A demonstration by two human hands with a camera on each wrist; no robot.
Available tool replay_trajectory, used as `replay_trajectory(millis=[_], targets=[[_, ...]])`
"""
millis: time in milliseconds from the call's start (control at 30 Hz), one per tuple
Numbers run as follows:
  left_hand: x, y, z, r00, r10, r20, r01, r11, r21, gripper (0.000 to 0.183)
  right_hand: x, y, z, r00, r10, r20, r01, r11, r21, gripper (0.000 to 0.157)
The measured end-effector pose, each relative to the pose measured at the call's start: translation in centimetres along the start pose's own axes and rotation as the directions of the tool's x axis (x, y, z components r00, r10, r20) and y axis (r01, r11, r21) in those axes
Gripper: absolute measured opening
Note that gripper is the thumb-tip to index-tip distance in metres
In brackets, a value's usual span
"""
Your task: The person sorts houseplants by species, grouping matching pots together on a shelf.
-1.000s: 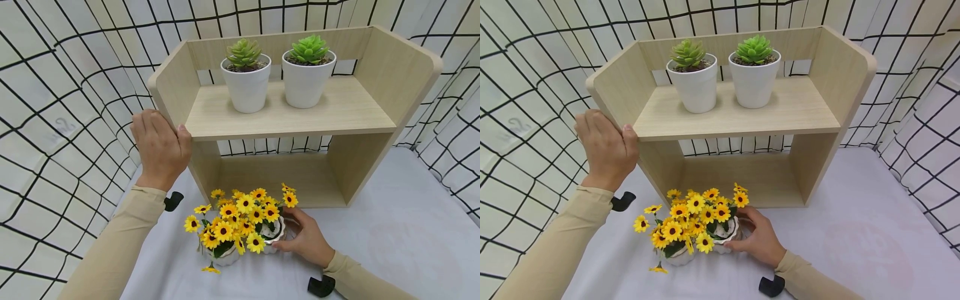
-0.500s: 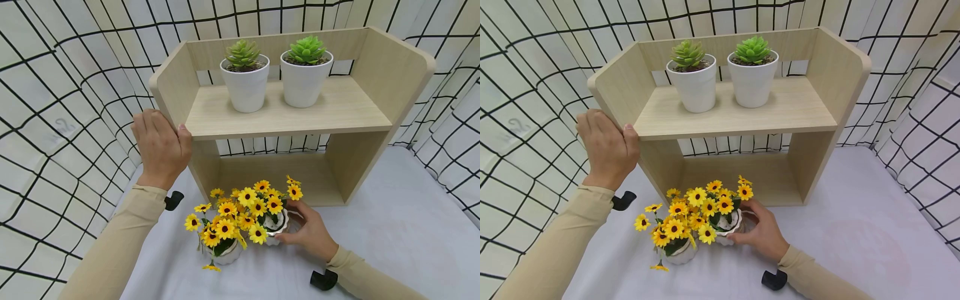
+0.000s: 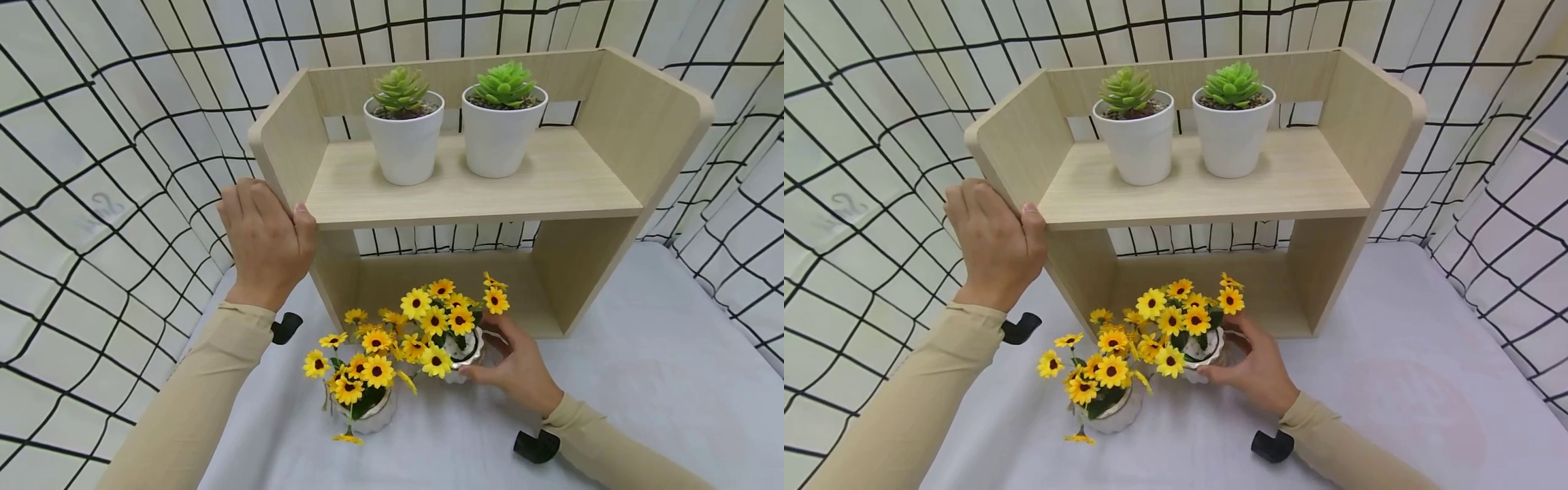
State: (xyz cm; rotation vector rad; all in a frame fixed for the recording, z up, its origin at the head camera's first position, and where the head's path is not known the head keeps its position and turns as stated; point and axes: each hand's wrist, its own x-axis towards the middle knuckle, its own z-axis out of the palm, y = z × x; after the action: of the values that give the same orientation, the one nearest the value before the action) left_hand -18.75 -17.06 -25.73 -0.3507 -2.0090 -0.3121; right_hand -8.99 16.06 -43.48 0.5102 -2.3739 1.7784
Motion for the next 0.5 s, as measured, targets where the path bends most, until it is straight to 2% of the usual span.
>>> replay_trajectory(millis=[500], targets=[[-0.1,0.0,0.0,1.0,-0.002,0.005,0.002,1.0,0.006,0.039,1.8,0.1,-2.0,0.998,0.022,-0.064,-0.027,0.997,-0.076,0.076]])
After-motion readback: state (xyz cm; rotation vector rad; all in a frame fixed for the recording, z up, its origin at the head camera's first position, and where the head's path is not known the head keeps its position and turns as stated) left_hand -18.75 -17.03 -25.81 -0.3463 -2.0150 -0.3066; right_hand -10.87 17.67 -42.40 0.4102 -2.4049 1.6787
